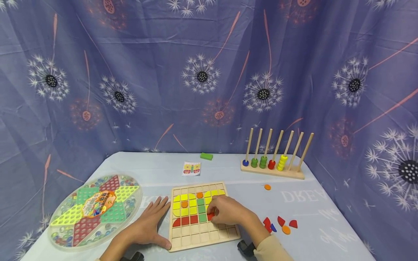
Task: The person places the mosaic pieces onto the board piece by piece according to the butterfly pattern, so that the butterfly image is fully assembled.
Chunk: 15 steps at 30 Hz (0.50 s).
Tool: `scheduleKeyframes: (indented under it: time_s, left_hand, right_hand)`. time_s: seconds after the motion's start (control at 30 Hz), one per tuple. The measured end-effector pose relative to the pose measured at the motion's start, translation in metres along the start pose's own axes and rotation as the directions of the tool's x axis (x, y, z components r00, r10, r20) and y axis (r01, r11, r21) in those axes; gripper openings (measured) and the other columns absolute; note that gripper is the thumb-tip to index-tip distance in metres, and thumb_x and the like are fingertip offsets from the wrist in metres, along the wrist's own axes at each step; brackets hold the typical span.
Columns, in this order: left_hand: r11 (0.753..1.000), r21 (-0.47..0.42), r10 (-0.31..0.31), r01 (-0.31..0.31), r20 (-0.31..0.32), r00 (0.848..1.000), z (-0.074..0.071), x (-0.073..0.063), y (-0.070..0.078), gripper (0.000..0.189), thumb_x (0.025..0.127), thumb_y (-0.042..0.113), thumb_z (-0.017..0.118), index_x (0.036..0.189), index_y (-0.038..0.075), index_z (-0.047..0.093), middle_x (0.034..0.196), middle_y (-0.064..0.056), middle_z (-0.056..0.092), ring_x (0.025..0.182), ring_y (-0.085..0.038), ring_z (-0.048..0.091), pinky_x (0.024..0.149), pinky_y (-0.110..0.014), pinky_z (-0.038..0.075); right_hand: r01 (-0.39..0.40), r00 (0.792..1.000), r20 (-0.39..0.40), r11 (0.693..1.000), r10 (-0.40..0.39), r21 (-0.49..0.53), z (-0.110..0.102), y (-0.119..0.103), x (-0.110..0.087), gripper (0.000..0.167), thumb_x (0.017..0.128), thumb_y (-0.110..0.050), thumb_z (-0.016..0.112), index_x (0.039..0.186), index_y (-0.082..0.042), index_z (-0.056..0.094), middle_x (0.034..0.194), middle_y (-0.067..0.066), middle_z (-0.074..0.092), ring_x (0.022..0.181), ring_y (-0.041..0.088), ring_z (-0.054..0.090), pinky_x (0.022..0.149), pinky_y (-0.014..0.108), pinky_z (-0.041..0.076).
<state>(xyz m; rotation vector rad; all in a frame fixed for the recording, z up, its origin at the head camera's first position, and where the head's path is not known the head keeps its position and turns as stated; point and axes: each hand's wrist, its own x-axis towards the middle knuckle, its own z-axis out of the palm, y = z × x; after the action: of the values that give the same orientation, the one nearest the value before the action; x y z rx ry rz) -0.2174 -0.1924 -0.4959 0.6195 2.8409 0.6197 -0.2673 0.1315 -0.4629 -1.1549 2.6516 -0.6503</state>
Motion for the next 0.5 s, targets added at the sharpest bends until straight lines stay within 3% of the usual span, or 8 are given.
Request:
scheduleKeyframes:
  time_s: [0.2, 0.5]
  left_hand:
    - [1.000, -0.001, 0.000, 0.000, -0.001, 1.000, 0.000, 0.000, 0.001, 0.137, 0.048, 0.084, 0.070, 0.152, 0.007, 0.027, 0.158, -0.015, 0.015, 0.144, -0.038, 0.004, 0.113, -0.058, 0.004]
    - [1.000, -0.003, -0.009, 0.009, -0.004, 1.000, -0.001, 0.001, 0.001, 0.138, 0.046, 0.084, 0.070, 0.152, 0.007, 0.027, 0.158, -0.014, 0.015, 0.144, -0.036, 0.003, 0.113, -0.058, 0.004]
  right_hand:
    - [-0.020, 1.000, -0.013, 0.999, 0.021, 0.028, -0.006, 0.007, -0.010, 0.013, 0.082, -0.021, 0.076, 0.094, -0.024, 0.073, 0.087, -0.016, 0.057, 0.074, 0.006, 0.050, 0.067, 0.024, 0.044]
    - [-0.141, 0.989, -0.020, 0.978, 0.145, 0.157, -0.025, 0.035, -0.044, 0.013, 0.084, -0.019, 0.076, 0.096, -0.021, 0.070, 0.083, -0.013, 0.059, 0.074, 0.009, 0.054, 0.064, 0.025, 0.050]
